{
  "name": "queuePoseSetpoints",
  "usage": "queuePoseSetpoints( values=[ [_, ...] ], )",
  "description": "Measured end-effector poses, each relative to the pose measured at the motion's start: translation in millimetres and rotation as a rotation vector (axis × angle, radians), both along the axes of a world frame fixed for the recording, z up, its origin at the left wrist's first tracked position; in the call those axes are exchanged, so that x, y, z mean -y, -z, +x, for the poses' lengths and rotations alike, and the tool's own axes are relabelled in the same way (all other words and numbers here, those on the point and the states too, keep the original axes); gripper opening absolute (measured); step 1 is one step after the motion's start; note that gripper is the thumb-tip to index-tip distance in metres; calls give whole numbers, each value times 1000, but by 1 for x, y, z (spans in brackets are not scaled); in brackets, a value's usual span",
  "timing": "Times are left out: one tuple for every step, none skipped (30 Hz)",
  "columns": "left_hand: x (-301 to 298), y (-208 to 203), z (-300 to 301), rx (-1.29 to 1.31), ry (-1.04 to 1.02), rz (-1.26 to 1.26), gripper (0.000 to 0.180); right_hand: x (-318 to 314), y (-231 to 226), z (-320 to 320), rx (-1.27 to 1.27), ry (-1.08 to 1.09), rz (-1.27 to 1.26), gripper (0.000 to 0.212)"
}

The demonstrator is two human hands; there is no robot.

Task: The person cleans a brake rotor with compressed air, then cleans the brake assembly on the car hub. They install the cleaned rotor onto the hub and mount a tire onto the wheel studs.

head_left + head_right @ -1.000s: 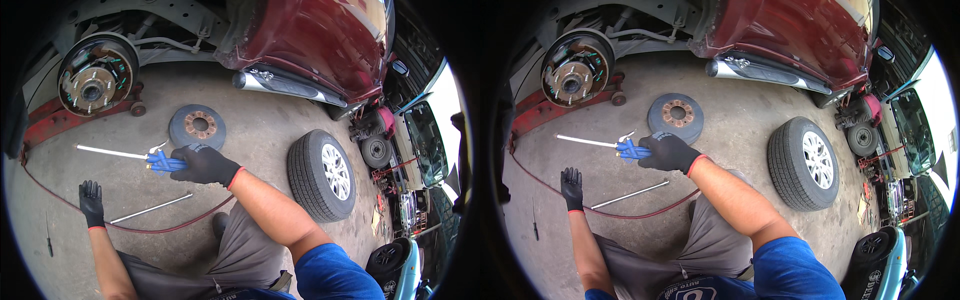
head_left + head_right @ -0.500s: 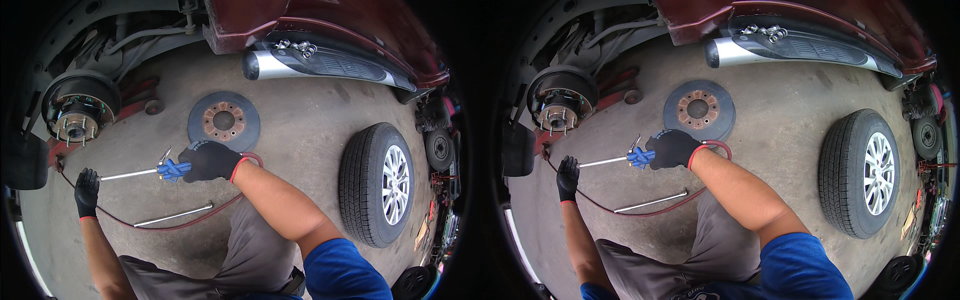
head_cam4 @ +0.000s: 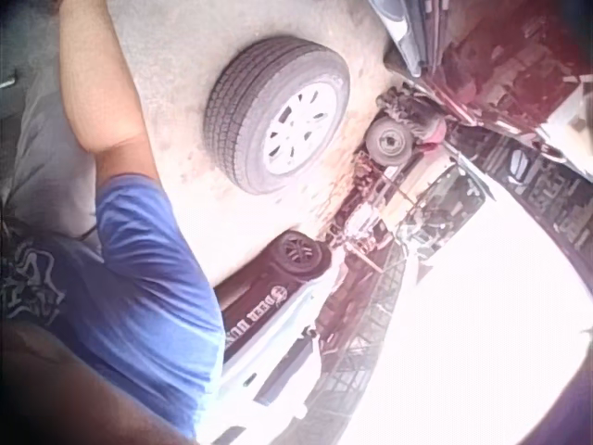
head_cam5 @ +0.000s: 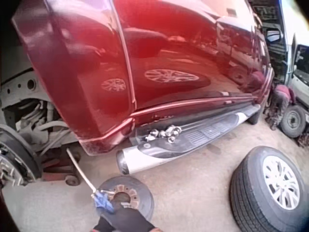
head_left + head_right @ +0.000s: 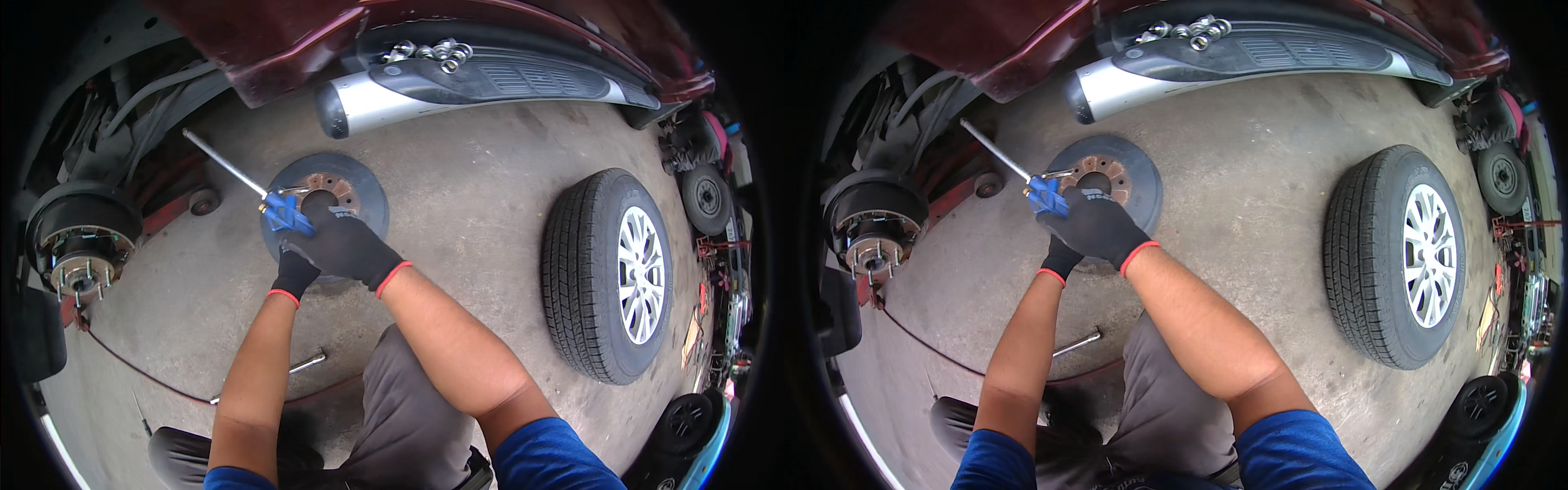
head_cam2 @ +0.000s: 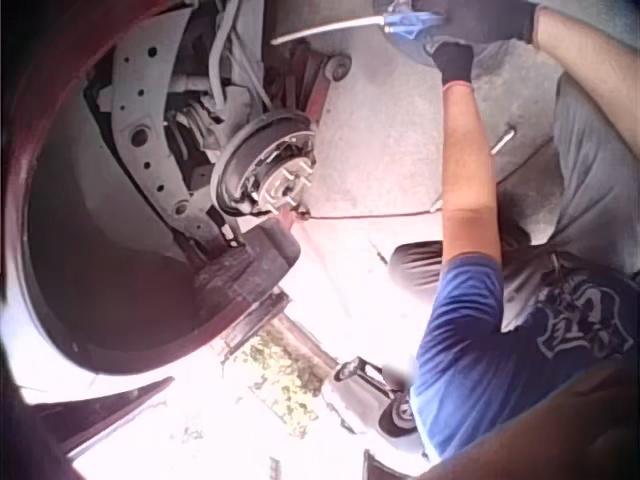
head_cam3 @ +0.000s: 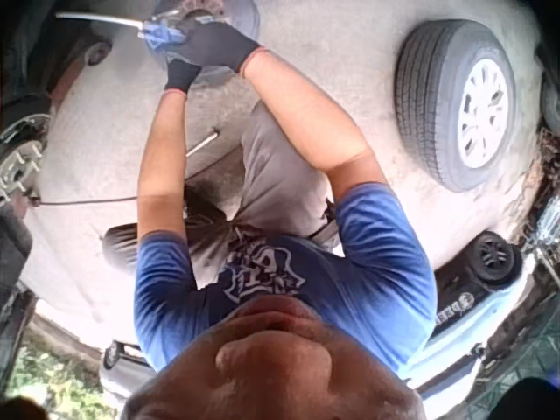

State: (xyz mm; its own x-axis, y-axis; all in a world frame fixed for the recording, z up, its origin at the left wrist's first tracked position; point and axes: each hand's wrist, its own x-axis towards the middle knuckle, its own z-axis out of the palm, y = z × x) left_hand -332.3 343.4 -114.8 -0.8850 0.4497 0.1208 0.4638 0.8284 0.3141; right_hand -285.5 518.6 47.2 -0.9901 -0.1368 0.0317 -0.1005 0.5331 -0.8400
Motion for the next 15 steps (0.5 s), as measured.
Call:
queuePoseSetpoints(
  values=[
    [-17,6,-9,49,-1,-45,31,-3,-4,8,7,17,43,64],
    [-30,11,-18,90,3,-89,32,-5,-10,18,16,32,81,63],
    [-38,15,-24,128,1,-126,32,-1,-16,28,-130,111,84,58],
    [-41,18,-30,158,0,-155,33,1,-22,40,-208,167,96,53],
    [-44,21,-35,176,8,-160,33,-4,-28,54,-266,198,68,52],
    [-46,25,-39,197,14,-170,34,-5,-35,69,-255,214,48,52],
    [-46,28,-42,210,18,-169,34,-4,-42,82,-241,219,23,52],
    [-48,32,-44,221,23,-167,35,-5,-48,97,-225,241,54,52],
    [-47,35,-46,228,25,-163,35,-7,-55,113,-211,257,87,52],
    [-48,39,-49,235,29,-152,36,-11,-61,124,-226,277,115,51],
    [-49,42,-51,243,36,-135,36,-13,-68,131,-204,283,157,56],
    [-49,45,-52,247,45,-119,37,-16,-73,137,-199,311,157,58],
    [-49,48,-52,255,54,-109,37,-18,-78,144,-189,336,146,60],
    [-46,49,-51,263,62,-88,38,-16,-82,149,-237,351,120,62],
    [-41,49,-47,269,67,-54,38,-17,-84,150,-203,349,134,66]
  ],
)
